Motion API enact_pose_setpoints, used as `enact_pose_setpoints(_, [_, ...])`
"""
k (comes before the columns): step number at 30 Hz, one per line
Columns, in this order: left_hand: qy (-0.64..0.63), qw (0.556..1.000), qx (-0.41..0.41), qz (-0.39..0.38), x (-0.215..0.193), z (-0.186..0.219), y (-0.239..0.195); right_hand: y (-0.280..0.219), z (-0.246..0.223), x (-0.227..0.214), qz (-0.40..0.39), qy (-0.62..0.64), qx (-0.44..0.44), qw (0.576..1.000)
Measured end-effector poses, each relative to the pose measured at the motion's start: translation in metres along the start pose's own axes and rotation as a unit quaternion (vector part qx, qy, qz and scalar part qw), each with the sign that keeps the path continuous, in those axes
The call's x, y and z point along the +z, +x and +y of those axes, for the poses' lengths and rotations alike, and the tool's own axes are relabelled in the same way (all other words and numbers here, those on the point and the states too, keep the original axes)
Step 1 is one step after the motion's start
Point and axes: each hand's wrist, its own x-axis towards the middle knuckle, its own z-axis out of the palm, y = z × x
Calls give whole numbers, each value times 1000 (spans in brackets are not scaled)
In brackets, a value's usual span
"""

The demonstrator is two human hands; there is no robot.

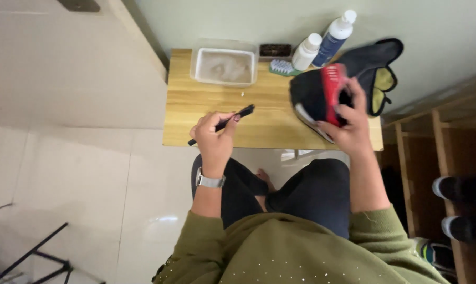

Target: The person sits on the floor and cleans a black and red sneaker using a small brush. They scrub the upper fabric, the red logo, the sole, and the heel area, rotating the shoe to access different sides.

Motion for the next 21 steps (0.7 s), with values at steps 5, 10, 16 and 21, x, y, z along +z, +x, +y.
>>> enact_pose_setpoints(5, [-111,990,70,-56,0,88,2,-34,6,-24,59,159,37,985])
enact_pose_setpoints(10, [-191,966,141,-106,20,135,-5,-2,-63,-33,36,217,-17,975])
enact_pose_setpoints(16, [-88,969,183,-141,46,135,-22,-10,-78,-36,-23,223,61,973])
enact_pose_setpoints(21, [-102,966,184,-149,33,120,-16,-25,-66,-47,-39,117,57,991])
